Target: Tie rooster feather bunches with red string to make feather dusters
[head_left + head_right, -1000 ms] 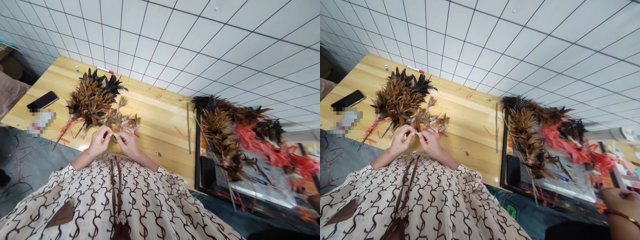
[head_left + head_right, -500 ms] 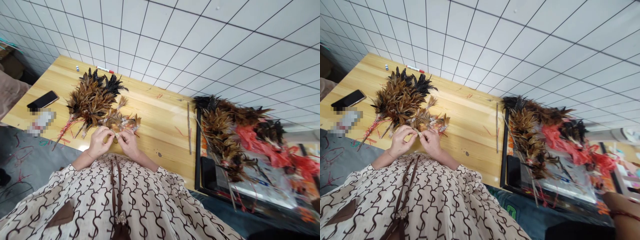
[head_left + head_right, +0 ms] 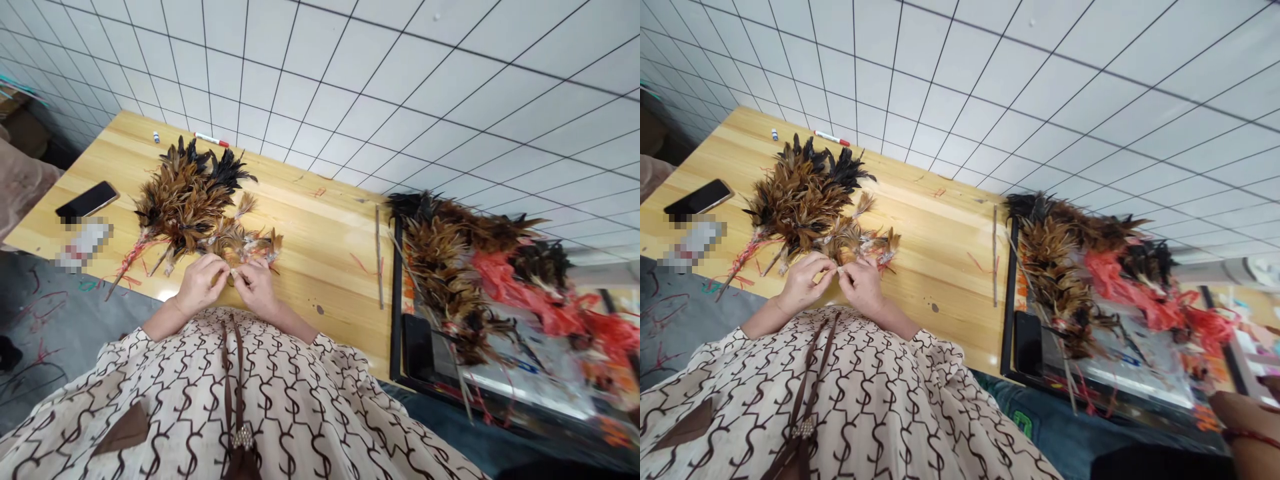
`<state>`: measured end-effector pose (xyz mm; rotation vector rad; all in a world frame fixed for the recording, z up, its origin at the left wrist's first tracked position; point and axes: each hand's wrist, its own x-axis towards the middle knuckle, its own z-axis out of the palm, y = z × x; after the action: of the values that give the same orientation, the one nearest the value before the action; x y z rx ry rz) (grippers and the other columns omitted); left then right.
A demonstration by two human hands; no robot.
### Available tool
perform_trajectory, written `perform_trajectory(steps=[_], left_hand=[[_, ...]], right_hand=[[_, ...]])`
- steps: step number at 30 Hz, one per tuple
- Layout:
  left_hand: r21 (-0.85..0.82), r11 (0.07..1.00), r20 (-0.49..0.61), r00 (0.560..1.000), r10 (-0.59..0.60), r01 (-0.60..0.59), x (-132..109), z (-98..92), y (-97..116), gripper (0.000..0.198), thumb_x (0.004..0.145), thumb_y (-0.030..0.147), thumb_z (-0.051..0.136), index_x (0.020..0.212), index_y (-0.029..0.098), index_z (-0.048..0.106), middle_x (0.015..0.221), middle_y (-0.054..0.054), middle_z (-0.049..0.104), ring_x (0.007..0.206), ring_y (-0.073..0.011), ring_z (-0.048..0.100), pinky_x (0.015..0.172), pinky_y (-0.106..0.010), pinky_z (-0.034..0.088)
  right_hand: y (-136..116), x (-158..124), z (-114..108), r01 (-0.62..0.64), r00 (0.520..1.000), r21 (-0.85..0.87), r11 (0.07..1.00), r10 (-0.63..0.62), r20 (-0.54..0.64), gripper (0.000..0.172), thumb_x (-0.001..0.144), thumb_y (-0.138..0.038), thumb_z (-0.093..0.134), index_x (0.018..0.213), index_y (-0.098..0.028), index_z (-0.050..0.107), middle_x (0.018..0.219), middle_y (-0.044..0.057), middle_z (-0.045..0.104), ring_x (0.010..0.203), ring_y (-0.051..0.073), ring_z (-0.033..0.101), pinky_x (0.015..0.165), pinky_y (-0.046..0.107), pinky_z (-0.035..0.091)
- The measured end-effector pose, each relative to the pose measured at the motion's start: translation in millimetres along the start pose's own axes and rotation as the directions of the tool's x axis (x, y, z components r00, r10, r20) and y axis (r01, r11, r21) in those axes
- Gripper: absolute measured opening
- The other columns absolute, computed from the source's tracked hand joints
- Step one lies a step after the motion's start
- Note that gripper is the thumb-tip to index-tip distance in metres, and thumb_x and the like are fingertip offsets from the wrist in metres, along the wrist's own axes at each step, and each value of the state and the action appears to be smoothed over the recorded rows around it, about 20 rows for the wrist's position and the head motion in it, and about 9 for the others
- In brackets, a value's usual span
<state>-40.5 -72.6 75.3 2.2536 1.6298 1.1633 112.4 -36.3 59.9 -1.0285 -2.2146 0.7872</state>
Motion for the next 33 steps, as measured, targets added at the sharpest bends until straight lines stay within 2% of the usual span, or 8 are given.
perform_trajectory(steps=[4, 7, 12, 16, 23, 33], left_hand=[[0.002, 1.0, 0.069, 0.997, -0.031, 0.03, 0.1, -1.5, -1.0, 0.015, 0.083, 0.016, 0.046, 0.072, 0.02, 0.055, 0.069, -0.002, 0.06, 0.066, -0.0138, 0.056, 0.062, -0.026, 0.046], [-0.057, 0.994, 0.097, 0.992, -0.086, 0.092, 0.1, -2.6, -0.2, 0.014, 0.082, 0.017, 0.046, 0.071, 0.02, 0.054, 0.068, -0.001, 0.058, 0.063, -0.0134, 0.054, 0.059, -0.026, 0.045], [-0.212, 0.956, 0.076, 0.979, -0.192, 0.204, -0.6, -1.7, 0.0, 0.012, 0.078, 0.016, 0.048, 0.069, 0.02, 0.053, 0.064, 0.001, 0.057, 0.058, -0.0121, 0.052, 0.055, -0.024, 0.044], [-0.24, 0.937, 0.047, 0.967, -0.249, 0.253, -1.9, -0.7, -2.0, 0.014, 0.08, 0.018, 0.049, 0.067, 0.02, 0.055, 0.063, 0.001, 0.056, 0.059, -0.0119, 0.052, 0.056, -0.024, 0.044], [-0.211, 0.962, 0.022, 0.985, -0.174, 0.175, -1.3, -0.4, 1.6, 0.013, 0.082, 0.021, 0.052, 0.071, 0.02, 0.058, 0.067, -0.001, 0.06, 0.063, -0.0131, 0.056, 0.06, -0.025, 0.047], [-0.059, 0.998, -0.024, 1.0, -0.016, 0.015, -0.1, 1.0, 1.0, 0.013, 0.084, 0.016, 0.049, 0.074, 0.02, 0.057, 0.07, -0.002, 0.061, 0.066, -0.0135, 0.057, 0.062, -0.025, 0.047]], right_hand=[[-0.3, -0.4, 0.4, 0.042, 0.999, -0.052, 0.998, -0.041, 0.026, 0.022, 0.086, -0.02, 0.045, 0.068, -0.02, 0.058, 0.064, 0.0, 0.064, 0.063, 0.014, 0.051, 0.079, 0.032, 0.033], [-0.1, -1.2, 0.9, 0.066, 0.997, -0.085, 0.994, -0.064, 0.031, 0.024, 0.087, -0.019, 0.043, 0.067, -0.019, 0.057, 0.065, 0.002, 0.065, 0.065, 0.015, 0.052, 0.08, 0.033, 0.032], [2.1, -0.5, -1.3, 0.062, 0.998, -0.095, 0.994, -0.06, 0.02, 0.024, 0.086, -0.019, 0.043, 0.066, -0.02, 0.057, 0.064, 0.003, 0.064, 0.066, 0.016, 0.052, 0.081, 0.034, 0.031], [4.5, 1.4, -2.9, 0.006, 1.0, -0.053, 0.999, -0.006, -0.012, 0.023, 0.085, -0.022, 0.045, 0.065, -0.02, 0.057, 0.059, 0.001, 0.061, 0.06, 0.015, 0.049, 0.077, 0.033, 0.033], [1.5, 0.7, -0.9, -0.006, 1.0, -0.01, 1.0, 0.006, -0.008, 0.023, 0.084, -0.02, 0.044, 0.063, -0.02, 0.055, 0.058, -0.001, 0.058, 0.06, 0.013, 0.048, 0.077, 0.032, 0.033], [0.3, 0.7, -2.3, 0.036, 0.999, -0.079, 0.996, -0.034, 0.024, 0.026, 0.085, -0.019, 0.043, 0.062, -0.02, 0.054, 0.057, 0.0, 0.058, 0.062, 0.014, 0.047, 0.079, 0.033, 0.032]])
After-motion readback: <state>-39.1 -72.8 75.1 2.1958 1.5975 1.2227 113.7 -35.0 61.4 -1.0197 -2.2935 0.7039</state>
